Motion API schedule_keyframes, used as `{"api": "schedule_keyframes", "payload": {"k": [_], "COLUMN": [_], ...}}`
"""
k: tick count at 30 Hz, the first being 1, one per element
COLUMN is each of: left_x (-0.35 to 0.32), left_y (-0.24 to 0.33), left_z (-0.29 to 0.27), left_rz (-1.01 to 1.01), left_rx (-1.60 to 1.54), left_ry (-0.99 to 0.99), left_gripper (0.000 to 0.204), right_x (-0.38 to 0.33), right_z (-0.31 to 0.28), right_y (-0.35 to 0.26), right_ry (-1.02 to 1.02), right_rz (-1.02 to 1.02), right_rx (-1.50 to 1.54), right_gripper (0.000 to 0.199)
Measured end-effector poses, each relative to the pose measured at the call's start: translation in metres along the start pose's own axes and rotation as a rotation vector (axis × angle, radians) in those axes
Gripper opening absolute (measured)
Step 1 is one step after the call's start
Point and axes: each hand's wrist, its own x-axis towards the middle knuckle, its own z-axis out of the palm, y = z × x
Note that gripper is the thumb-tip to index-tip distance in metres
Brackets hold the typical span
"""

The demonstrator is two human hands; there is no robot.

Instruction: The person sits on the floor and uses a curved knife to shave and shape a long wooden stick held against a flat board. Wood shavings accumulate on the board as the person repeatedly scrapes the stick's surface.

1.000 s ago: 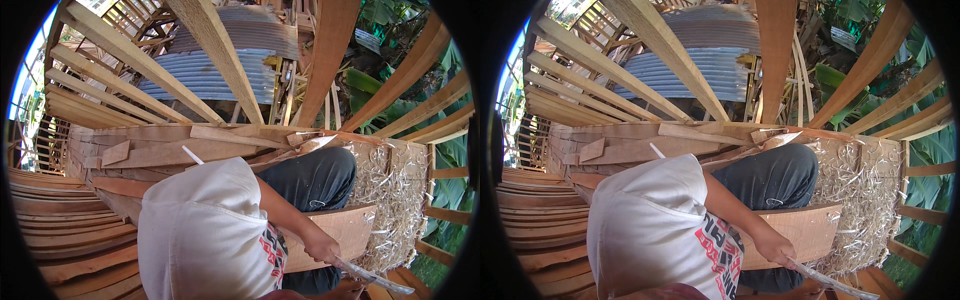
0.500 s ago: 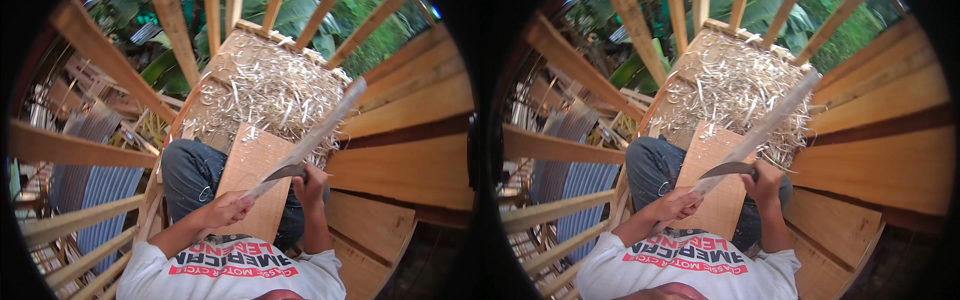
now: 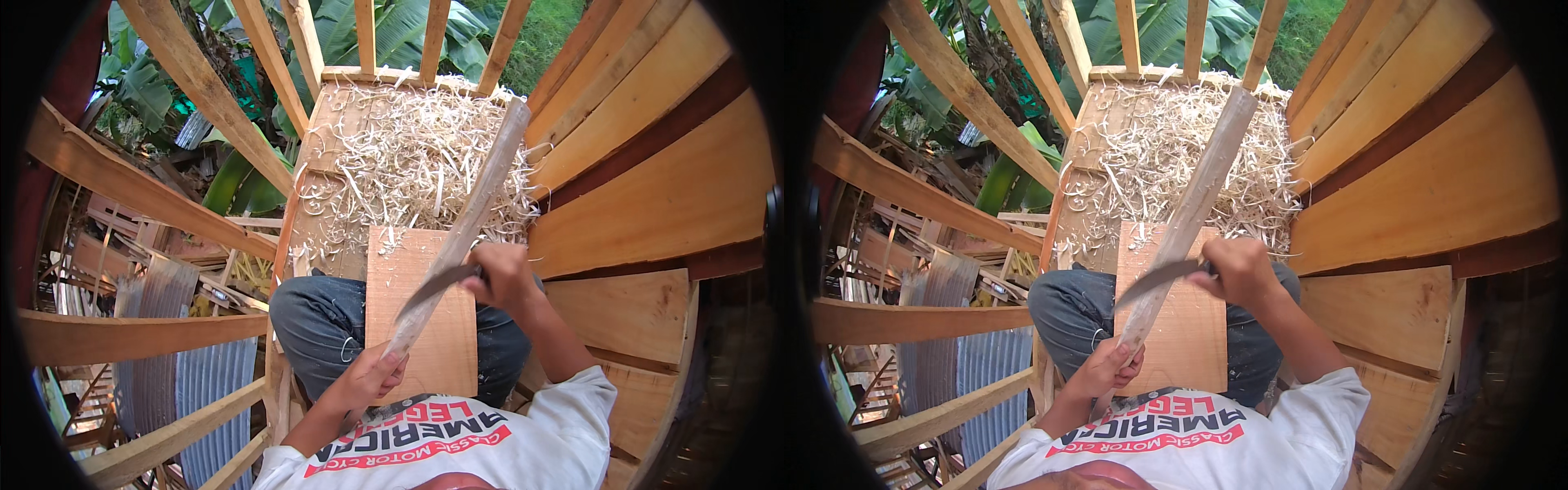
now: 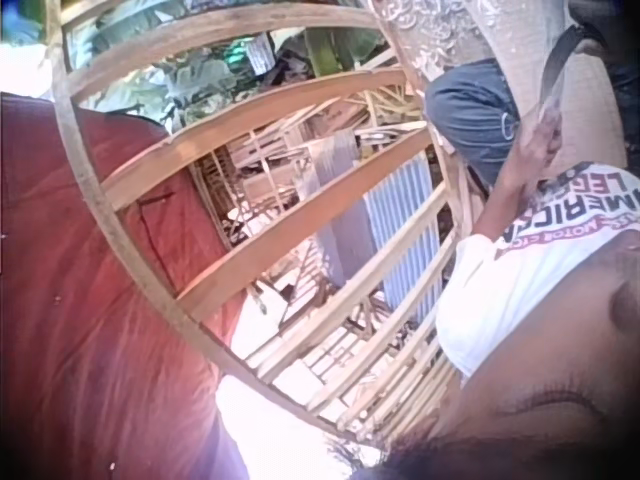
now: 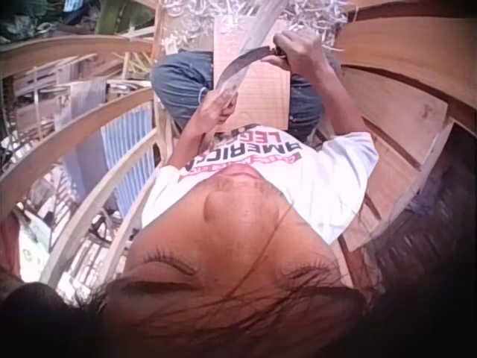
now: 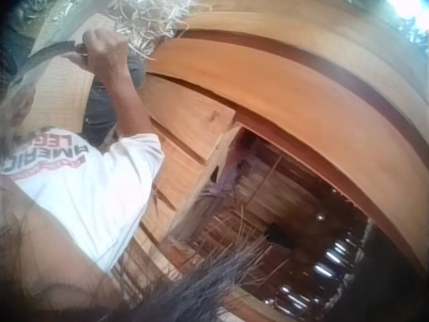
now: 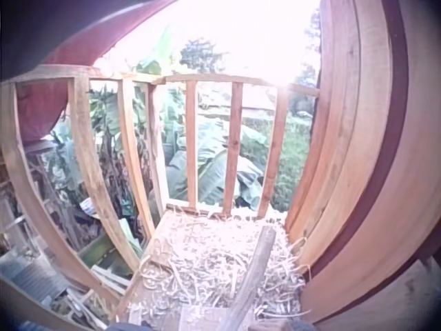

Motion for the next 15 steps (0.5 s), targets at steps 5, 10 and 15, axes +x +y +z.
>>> {"api": "schedule_keyframes", "payload": {"k": [5, 10, 15], "left_x": [-0.001, 0.008, 0.012], "left_y": [-0.002, 0.0, 0.004], "left_z": [-0.005, 0.011, 0.009], "left_rz": [-0.01, 0.074, 0.067], "left_rx": [0.003, 0.107, 0.093], "left_ry": [0.037, 0.066, 0.061], "left_gripper": [0.047, 0.044, 0.041], "right_x": [-0.001, -0.008, -0.002], "right_z": [-0.009, -0.01, -0.01], "right_y": [0.008, -0.007, 0.007], "right_ry": [0.074, -0.09, 0.043], "right_rz": [0.497, 0.15, 0.22], "right_rx": [-0.04, -0.03, -0.024], "right_gripper": [0.038, 0.038, 0.039]}}
